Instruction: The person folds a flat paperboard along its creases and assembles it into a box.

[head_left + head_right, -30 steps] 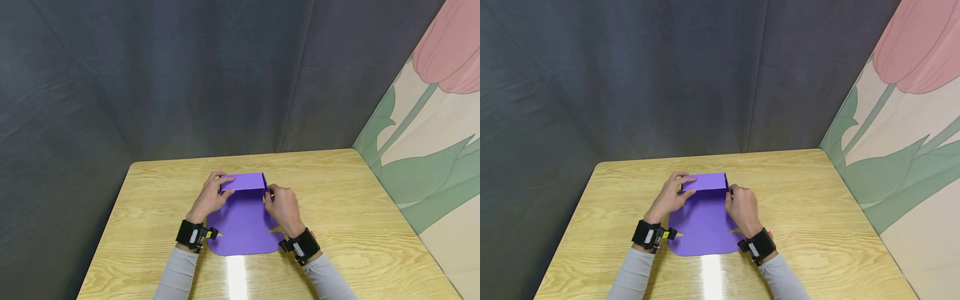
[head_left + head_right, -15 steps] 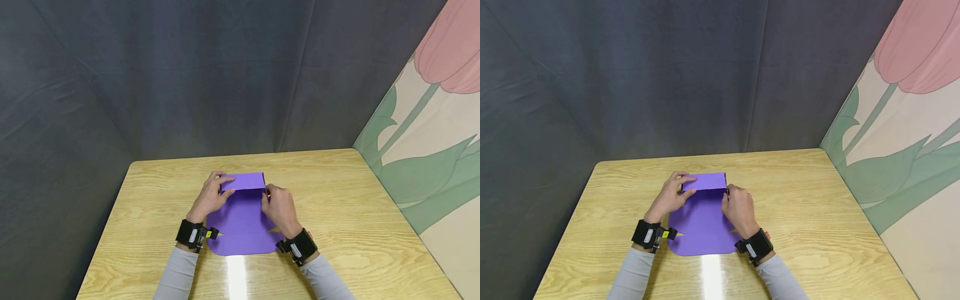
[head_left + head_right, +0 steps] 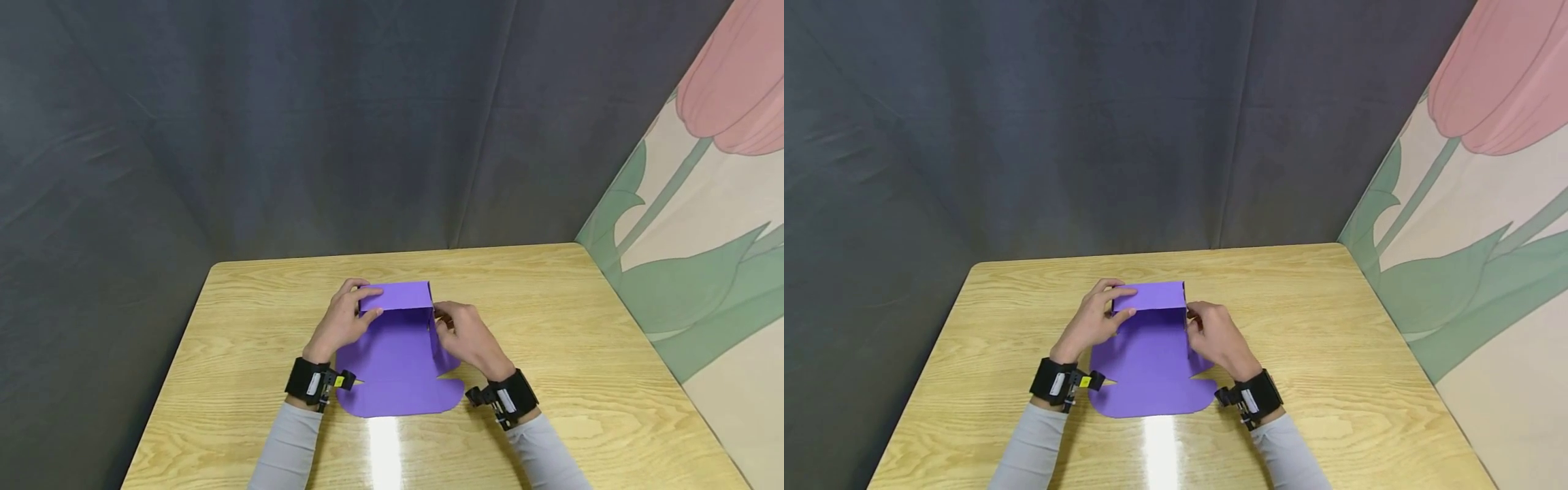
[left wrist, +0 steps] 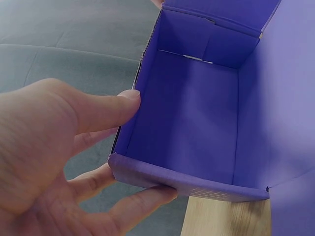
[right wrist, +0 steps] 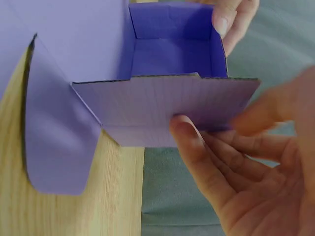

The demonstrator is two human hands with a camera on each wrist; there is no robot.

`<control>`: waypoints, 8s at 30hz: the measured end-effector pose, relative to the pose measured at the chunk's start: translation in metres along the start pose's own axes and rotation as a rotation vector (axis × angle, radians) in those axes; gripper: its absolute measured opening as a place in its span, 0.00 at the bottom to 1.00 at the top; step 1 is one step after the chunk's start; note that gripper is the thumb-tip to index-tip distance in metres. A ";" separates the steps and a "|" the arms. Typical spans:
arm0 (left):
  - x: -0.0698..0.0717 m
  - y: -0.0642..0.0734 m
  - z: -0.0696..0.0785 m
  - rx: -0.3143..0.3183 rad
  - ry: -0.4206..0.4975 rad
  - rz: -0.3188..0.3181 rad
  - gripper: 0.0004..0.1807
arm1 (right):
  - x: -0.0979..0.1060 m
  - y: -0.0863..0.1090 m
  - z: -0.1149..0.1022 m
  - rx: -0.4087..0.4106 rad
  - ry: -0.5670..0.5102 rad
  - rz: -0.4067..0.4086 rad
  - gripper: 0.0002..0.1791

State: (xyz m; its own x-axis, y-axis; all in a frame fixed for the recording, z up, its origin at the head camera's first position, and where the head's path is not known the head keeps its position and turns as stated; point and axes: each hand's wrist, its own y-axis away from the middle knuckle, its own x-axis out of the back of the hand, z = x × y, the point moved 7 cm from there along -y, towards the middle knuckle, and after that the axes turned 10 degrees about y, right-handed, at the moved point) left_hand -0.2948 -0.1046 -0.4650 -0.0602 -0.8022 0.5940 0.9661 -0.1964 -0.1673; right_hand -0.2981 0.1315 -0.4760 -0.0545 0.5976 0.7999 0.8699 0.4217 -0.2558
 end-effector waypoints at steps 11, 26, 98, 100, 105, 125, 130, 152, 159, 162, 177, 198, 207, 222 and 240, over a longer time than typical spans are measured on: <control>0.002 0.005 -0.002 -0.005 -0.003 0.025 0.21 | -0.010 -0.007 0.011 0.060 -0.130 -0.004 0.23; -0.051 -0.022 0.021 -0.126 0.010 -0.104 0.20 | 0.010 0.022 0.062 -0.116 -0.154 0.055 0.30; -0.031 -0.019 0.017 -0.064 0.019 -0.042 0.21 | -0.003 -0.024 0.037 -0.254 0.321 0.365 0.29; -0.031 -0.018 0.017 -0.061 0.021 -0.040 0.21 | -0.003 -0.024 0.037 -0.253 0.320 0.366 0.29; -0.031 -0.017 0.018 -0.076 0.020 -0.032 0.21 | -0.005 -0.023 0.037 -0.254 0.316 0.370 0.30; -0.025 -0.013 0.015 -0.068 0.008 -0.022 0.21 | -0.014 -0.028 0.032 -0.287 0.309 0.411 0.30; -0.028 -0.012 0.018 -0.084 0.009 -0.033 0.21 | -0.014 -0.023 0.035 -0.320 0.338 0.444 0.31; -0.029 -0.014 0.015 -0.058 0.009 -0.023 0.21 | -0.024 -0.022 0.053 -0.328 0.149 0.438 0.28; -0.024 -0.010 0.011 -0.034 -0.002 0.004 0.21 | -0.030 -0.030 0.048 -0.273 0.170 0.401 0.24; -0.020 -0.008 0.009 -0.032 -0.016 0.012 0.21 | -0.032 -0.033 0.044 -0.247 0.175 0.410 0.22; -0.035 -0.024 0.016 -0.055 -0.029 -0.070 0.21 | -0.024 -0.021 0.061 -0.299 0.165 0.432 0.24; -0.037 -0.045 0.035 -0.025 -0.070 -0.311 0.33 | 0.010 -0.039 0.040 -0.176 0.074 0.268 0.28; -0.028 -0.037 0.020 0.014 -0.018 -0.188 0.34 | 0.036 -0.017 0.027 -0.142 0.015 0.194 0.35; -0.004 -0.022 -0.010 0.134 0.177 0.065 0.33 | 0.047 0.033 0.054 -0.279 0.059 0.341 0.47; -0.010 -0.007 -0.024 0.165 0.357 0.266 0.34 | 0.007 0.069 0.085 -0.678 -0.520 0.242 0.36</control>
State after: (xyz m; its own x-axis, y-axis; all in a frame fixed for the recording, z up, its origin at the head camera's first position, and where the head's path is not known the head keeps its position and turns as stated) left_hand -0.3071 -0.1084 -0.4883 0.1405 -0.9618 0.2350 0.9849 0.1115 -0.1324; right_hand -0.2804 0.2227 -0.5344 0.0964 0.9217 0.3756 0.9808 -0.1523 0.1221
